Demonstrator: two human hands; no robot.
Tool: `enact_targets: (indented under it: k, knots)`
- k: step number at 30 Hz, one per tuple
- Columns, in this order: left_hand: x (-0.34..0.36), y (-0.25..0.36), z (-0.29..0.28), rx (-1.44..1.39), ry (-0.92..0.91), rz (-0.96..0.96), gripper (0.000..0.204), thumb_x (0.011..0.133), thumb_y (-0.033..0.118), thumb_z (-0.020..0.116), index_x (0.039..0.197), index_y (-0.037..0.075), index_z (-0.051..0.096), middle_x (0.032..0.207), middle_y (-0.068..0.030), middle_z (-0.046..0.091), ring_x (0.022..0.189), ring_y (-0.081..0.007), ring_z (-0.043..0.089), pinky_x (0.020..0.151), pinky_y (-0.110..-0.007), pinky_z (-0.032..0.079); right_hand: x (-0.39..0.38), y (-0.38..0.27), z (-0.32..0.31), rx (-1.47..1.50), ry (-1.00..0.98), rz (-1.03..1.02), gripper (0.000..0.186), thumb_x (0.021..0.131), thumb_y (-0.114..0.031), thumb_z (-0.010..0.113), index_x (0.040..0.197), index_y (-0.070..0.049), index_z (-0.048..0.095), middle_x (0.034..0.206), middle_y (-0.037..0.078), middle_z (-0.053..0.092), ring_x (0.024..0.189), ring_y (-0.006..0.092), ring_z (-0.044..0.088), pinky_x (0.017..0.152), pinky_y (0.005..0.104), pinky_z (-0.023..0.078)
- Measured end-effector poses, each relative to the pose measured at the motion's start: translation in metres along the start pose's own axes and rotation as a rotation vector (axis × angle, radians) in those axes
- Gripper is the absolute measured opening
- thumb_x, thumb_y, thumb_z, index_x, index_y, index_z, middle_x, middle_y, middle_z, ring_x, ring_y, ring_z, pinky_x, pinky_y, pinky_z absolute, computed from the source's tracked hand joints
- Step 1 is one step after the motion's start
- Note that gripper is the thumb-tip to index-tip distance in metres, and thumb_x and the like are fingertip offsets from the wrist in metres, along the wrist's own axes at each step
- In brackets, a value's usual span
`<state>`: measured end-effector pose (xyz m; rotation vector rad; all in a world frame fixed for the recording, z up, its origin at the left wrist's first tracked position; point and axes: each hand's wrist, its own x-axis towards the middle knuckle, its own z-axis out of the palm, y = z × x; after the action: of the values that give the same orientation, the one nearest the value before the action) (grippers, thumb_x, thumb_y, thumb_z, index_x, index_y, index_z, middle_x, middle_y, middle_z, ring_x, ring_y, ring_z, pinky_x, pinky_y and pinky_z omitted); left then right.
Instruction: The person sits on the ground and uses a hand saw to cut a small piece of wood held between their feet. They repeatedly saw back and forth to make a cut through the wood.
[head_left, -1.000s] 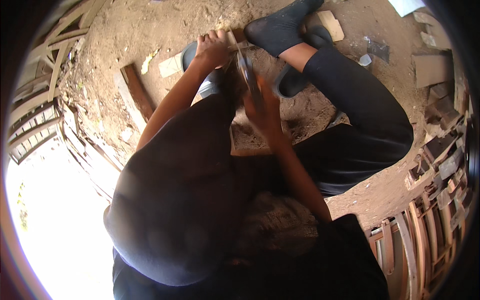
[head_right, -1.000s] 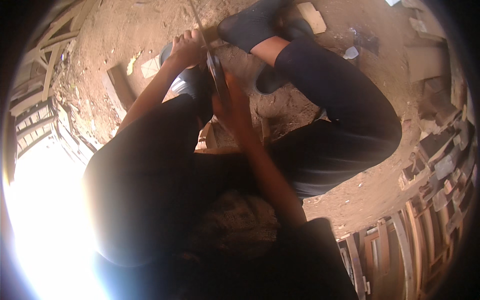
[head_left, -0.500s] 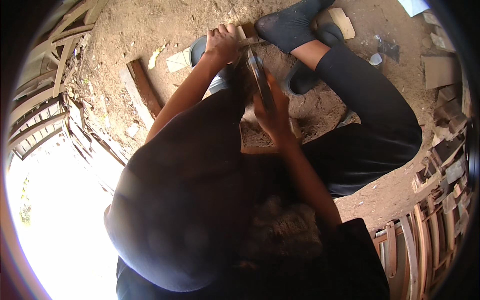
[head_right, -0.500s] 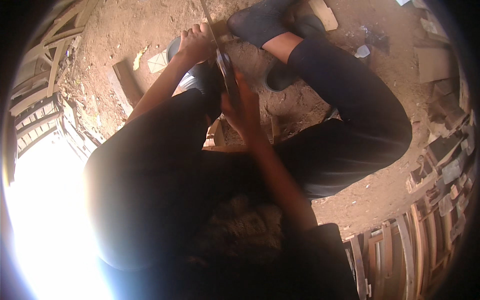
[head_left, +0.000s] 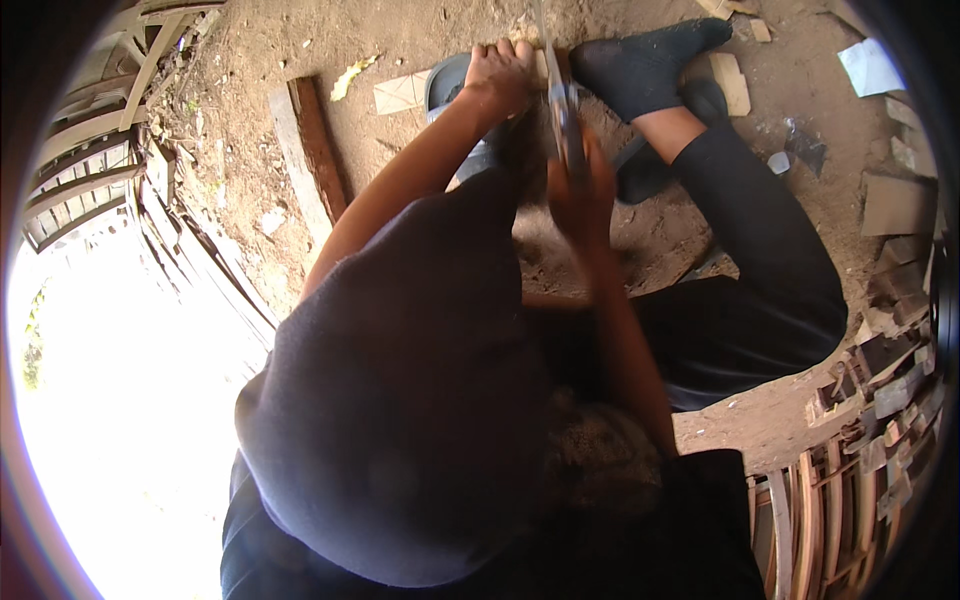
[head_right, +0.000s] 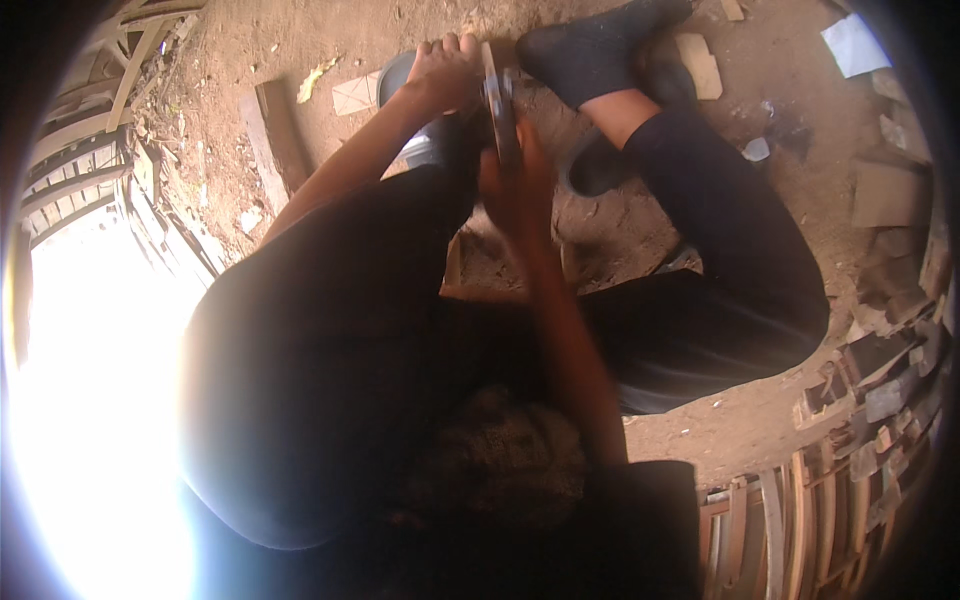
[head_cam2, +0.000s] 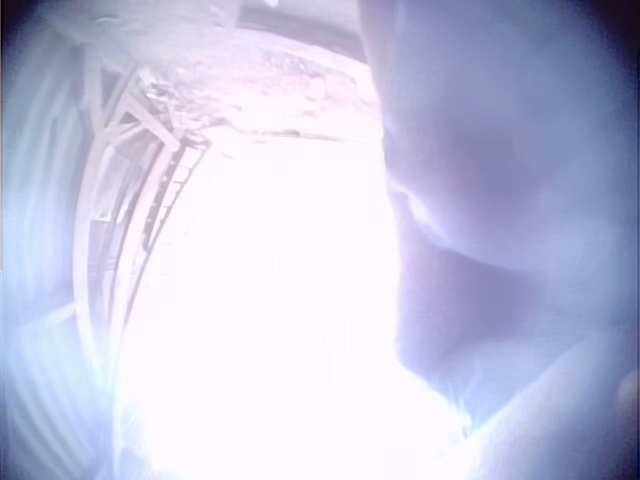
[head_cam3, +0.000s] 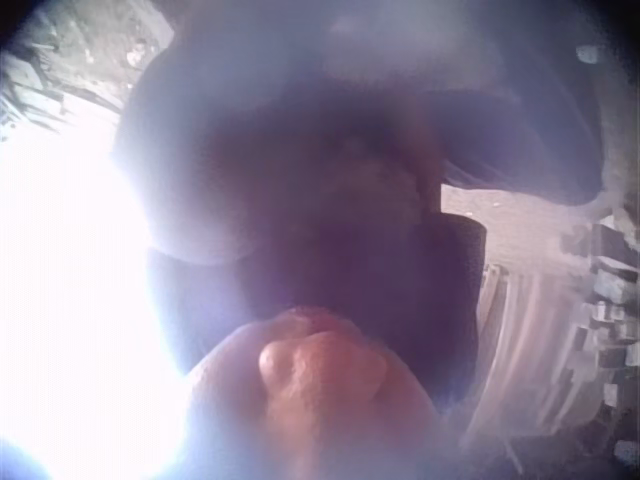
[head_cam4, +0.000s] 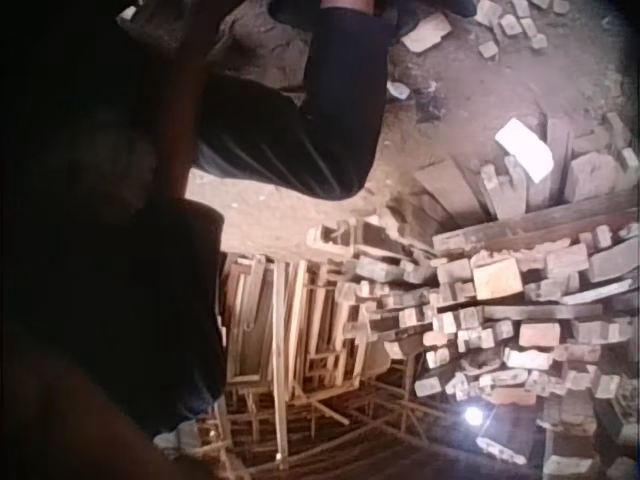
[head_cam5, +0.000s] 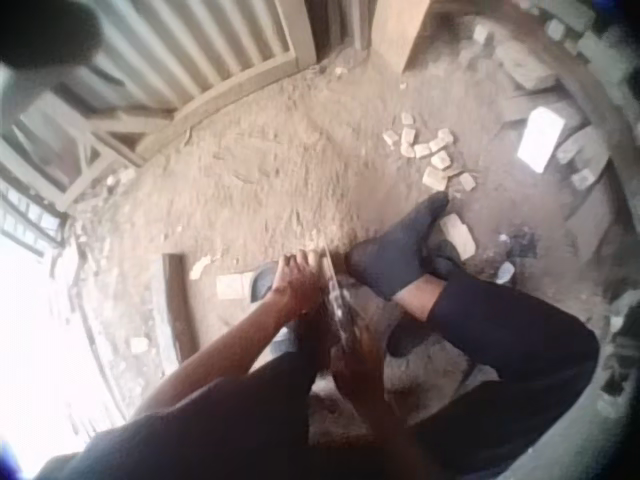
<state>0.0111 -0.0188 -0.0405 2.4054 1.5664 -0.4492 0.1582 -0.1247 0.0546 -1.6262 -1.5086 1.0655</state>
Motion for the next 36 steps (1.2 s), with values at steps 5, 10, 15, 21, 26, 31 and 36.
enact_targets:
  k: [5, 10, 15, 21, 26, 31, 36]
  knots:
    - [-0.005, -0.010, -0.006, 0.025, 0.015, -0.107, 0.055, 0.075, 0.035, 0.067, 0.107, -0.004, 0.046, 0.102, -0.0199, 0.059, 0.096, -0.0341, 0.062, 0.087, -0.044, 0.046, -0.044, 0.000, -0.005, -0.028, -0.022, -0.088, 0.052, 0.078, -0.002, 0.050, 0.129, 0.000, 0.048, 0.106, 0.022, 0.062, 0.080, 0.0355, 0.065, 0.067, 0.0382, 0.052]
    - [-0.003, -0.004, -0.010, 0.015, 0.041, -0.076, 0.051, 0.077, 0.031, 0.066, 0.109, -0.004, 0.045, 0.103, -0.0195, 0.059, 0.095, -0.0319, 0.064, 0.087, -0.041, 0.046, 0.011, -0.013, 0.003, 0.005, -0.103, 0.102, 0.050, 0.080, 0.000, 0.049, 0.130, 0.001, 0.048, 0.115, 0.023, 0.060, 0.092, 0.0336, 0.065, 0.075, 0.0394, 0.052]
    - [-0.006, -0.001, -0.016, -0.001, -0.100, -0.148, 0.044, 0.082, 0.021, 0.059, 0.116, -0.002, 0.042, 0.113, -0.0201, 0.057, 0.104, -0.0304, 0.059, 0.092, -0.044, 0.038, -0.049, 0.014, -0.005, -0.087, -0.001, -0.202, 0.049, 0.081, -0.003, 0.052, 0.129, 0.000, 0.048, 0.115, 0.024, 0.059, 0.093, 0.0360, 0.065, 0.073, 0.0398, 0.053]
    - [-0.011, -0.004, -0.018, 0.019, 0.001, -0.086, 0.050, 0.081, 0.031, 0.063, 0.112, -0.005, 0.046, 0.106, -0.0212, 0.058, 0.099, -0.0325, 0.062, 0.089, -0.042, 0.044, 0.003, -0.008, -0.001, -0.019, -0.203, 0.115, 0.051, 0.081, -0.004, 0.052, 0.131, -0.001, 0.047, 0.121, 0.024, 0.057, 0.100, 0.0401, 0.063, 0.079, 0.0407, 0.053]
    - [-0.003, -0.007, -0.009, 0.061, 0.073, -0.090, 0.045, 0.080, 0.027, 0.063, 0.108, -0.004, 0.046, 0.103, -0.0205, 0.059, 0.095, -0.0332, 0.063, 0.087, -0.044, 0.046, -0.019, -0.002, 0.002, -0.076, -0.051, -0.101, 0.050, 0.080, -0.002, 0.046, 0.130, 0.002, 0.049, 0.119, 0.025, 0.059, 0.109, 0.0367, 0.061, 0.089, 0.0401, 0.049]
    - [-0.003, -0.007, -0.012, -0.007, 0.017, -0.106, 0.043, 0.081, 0.023, 0.062, 0.109, -0.004, 0.045, 0.106, -0.0214, 0.058, 0.101, -0.0329, 0.061, 0.089, -0.044, 0.044, -0.003, -0.015, 0.001, 0.074, -0.123, 0.088, 0.052, 0.080, -0.002, 0.045, 0.131, 0.002, 0.047, 0.120, 0.025, 0.058, 0.109, 0.0383, 0.060, 0.086, 0.0418, 0.051]
    - [-0.006, -0.003, -0.017, 0.029, -0.033, -0.111, 0.045, 0.082, 0.025, 0.061, 0.111, -0.004, 0.043, 0.107, -0.0217, 0.058, 0.102, -0.0334, 0.061, 0.092, -0.044, 0.043, -0.040, 0.011, -0.001, -0.044, -0.025, -0.156, 0.054, 0.079, -0.001, 0.045, 0.133, 0.001, 0.045, 0.120, 0.025, 0.058, 0.106, 0.0384, 0.061, 0.083, 0.0437, 0.051]
